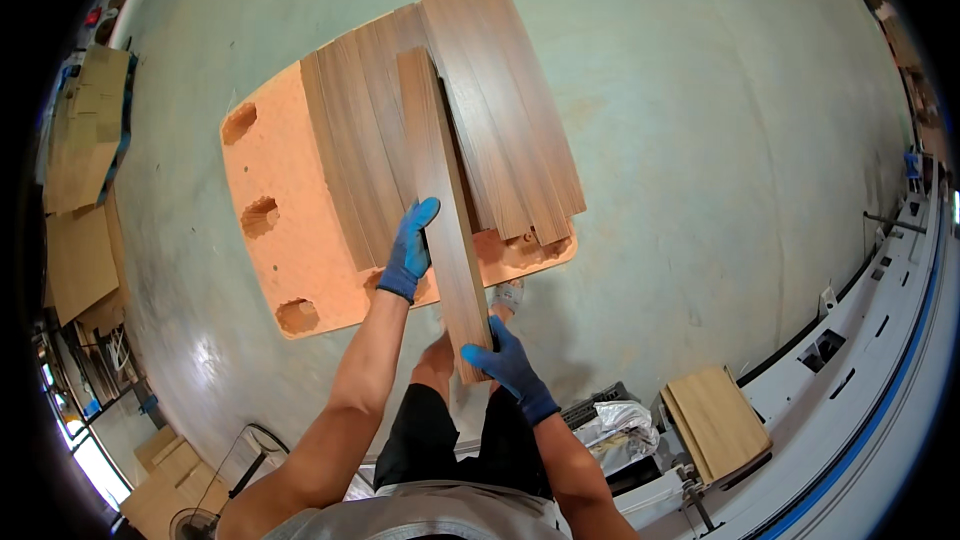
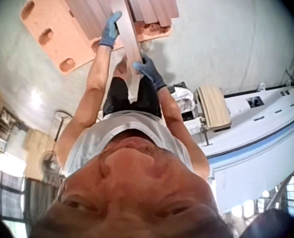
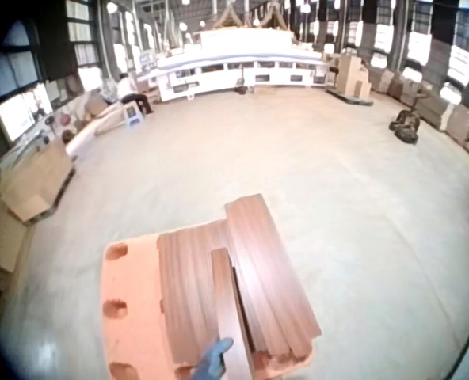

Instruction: The person takes wooden boards from a pallet, feeds them through an edge banding machine on a table, and stacks the finished boards onto the pallet.

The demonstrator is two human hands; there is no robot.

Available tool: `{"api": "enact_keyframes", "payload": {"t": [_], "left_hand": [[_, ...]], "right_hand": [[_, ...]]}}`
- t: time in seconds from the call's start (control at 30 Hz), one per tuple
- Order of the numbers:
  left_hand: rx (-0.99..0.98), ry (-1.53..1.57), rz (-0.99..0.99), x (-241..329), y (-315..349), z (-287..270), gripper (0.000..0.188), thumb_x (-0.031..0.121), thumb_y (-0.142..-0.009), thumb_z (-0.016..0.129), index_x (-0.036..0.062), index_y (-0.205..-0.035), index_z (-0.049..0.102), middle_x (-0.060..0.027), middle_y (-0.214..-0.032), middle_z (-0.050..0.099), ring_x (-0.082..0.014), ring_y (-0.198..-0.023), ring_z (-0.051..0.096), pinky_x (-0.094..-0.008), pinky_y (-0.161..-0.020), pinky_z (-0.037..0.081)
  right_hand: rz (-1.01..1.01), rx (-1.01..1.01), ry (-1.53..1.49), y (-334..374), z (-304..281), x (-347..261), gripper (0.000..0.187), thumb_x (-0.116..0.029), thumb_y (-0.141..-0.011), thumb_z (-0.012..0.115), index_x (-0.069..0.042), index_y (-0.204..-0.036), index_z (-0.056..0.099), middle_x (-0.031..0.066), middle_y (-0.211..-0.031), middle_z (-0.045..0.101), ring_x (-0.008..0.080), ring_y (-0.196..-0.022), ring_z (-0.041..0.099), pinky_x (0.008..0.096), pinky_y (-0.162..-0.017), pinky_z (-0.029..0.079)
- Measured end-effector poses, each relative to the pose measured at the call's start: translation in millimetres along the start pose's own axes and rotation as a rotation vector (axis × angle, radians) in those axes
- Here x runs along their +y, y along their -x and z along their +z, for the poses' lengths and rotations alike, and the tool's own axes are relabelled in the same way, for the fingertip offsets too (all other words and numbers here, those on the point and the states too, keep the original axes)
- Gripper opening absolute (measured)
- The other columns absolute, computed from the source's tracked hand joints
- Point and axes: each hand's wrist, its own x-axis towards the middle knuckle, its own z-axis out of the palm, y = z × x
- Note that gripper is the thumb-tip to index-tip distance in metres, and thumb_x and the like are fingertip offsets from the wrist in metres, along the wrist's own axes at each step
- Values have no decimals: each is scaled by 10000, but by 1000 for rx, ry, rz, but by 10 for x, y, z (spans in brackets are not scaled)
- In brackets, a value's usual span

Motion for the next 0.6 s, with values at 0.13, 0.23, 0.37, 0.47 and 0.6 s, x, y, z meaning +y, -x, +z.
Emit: {"api": "enact_keyframes", "payload": {"t": [0.13, 0.23, 0.37, 0.47, 0.6], "left_hand": [[-65, -10, -41, 87, -359, 56, 576, 187, -922, 673, 33, -1435, 464, -72, -1235, 632, -181, -1067, 640, -341, -909, 545], [-44, -36, -11, 115, -541, 81, 606, 205, -918, 685, 33, -1450, 450, -72, -1248, 626, -178, -1072, 635, -342, -910, 542], [-6, -121, 62, 185, -770, 138, 465, 282, -908, 717, 41, -1275, 566, -70, -1095, 665, -199, -933, 669, -354, -835, 570], [81, -182, 44, 311, -951, 95, 427, 295, -896, 731, 30, -1209, 613, -66, -1060, 675, -198, -929, 665, -347, -838, 561], [79, -154, 18, 405, -1092, 252, 571, 291, -894, 729, 20, -1366, 556, -57, -1213, 645, -183, -1076, 601, -336, -943, 493]], "right_hand": [[-14, 21, -73, -339, -69, -92, 706, -209, -833, 762, 16, -1426, 452, 73, -1216, 611, 142, -1087, 575, 310, -932, 485], [100, 43, -71, -507, -149, -229, 669, -207, -841, 768, 22, -1401, 482, 69, -1194, 620, 130, -1064, 578, 298, -914, 490], [32, 60, -57, -717, -193, -305, 604, -183, -849, 744, 27, -1365, 512, 56, -1139, 631, 117, -1004, 583, 283, -870, 500], [-11, 63, -64, -856, -133, -392, 548, -154, -863, 712, 18, -1350, 528, 35, -1148, 625, 105, -1017, 574, 273, -882, 491], [-32, 102, -101, -1022, -164, -424, 491, -137, -887, 678, 5, -1338, 548, -2, -1103, 602, 71, -987, 548, 246, -866, 471]]}}
